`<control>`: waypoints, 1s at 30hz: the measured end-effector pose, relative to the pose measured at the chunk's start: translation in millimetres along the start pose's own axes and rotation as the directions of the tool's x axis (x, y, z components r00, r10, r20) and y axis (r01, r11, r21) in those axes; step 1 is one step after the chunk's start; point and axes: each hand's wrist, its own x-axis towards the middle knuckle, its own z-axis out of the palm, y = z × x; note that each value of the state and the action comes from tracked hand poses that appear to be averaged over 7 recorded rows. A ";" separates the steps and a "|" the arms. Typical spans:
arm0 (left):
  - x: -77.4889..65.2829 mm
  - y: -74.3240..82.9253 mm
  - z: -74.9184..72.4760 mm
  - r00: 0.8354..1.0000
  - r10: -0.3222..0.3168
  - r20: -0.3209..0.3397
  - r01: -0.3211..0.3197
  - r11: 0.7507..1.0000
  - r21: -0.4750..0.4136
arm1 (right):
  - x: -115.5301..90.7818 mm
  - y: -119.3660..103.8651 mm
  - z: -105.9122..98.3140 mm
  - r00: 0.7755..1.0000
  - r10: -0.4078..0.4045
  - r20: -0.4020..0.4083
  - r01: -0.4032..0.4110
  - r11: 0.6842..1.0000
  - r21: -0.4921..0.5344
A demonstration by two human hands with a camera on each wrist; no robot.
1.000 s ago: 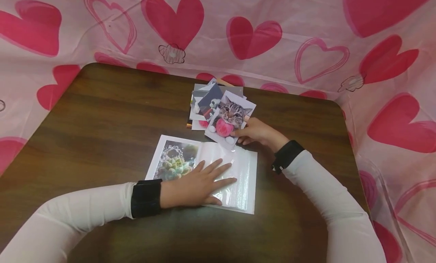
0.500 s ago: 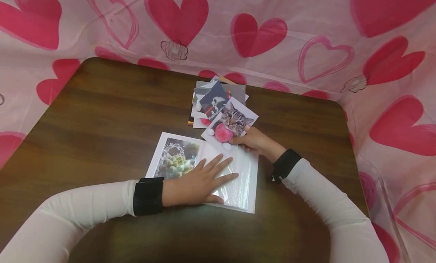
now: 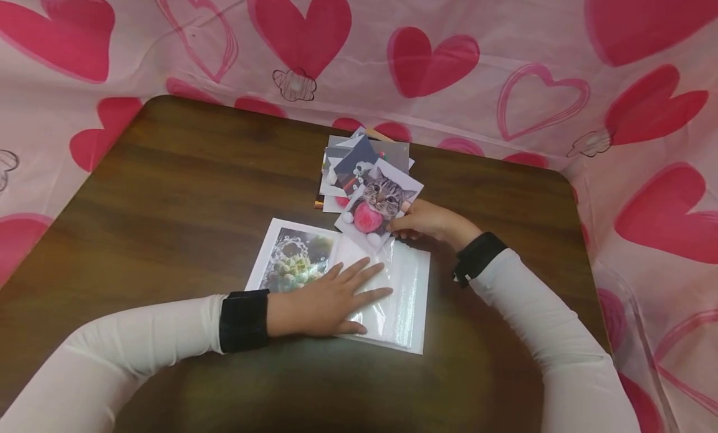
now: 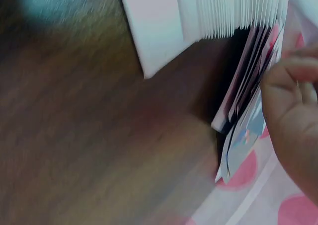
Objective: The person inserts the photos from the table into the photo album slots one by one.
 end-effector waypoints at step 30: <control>5.6 0.7 -1.7 1.000 0.007 0.012 -0.007 1.000 -0.025 | 5.0 -18.4 -27.1 0.993 0.115 0.017 -0.111 0.984 -0.140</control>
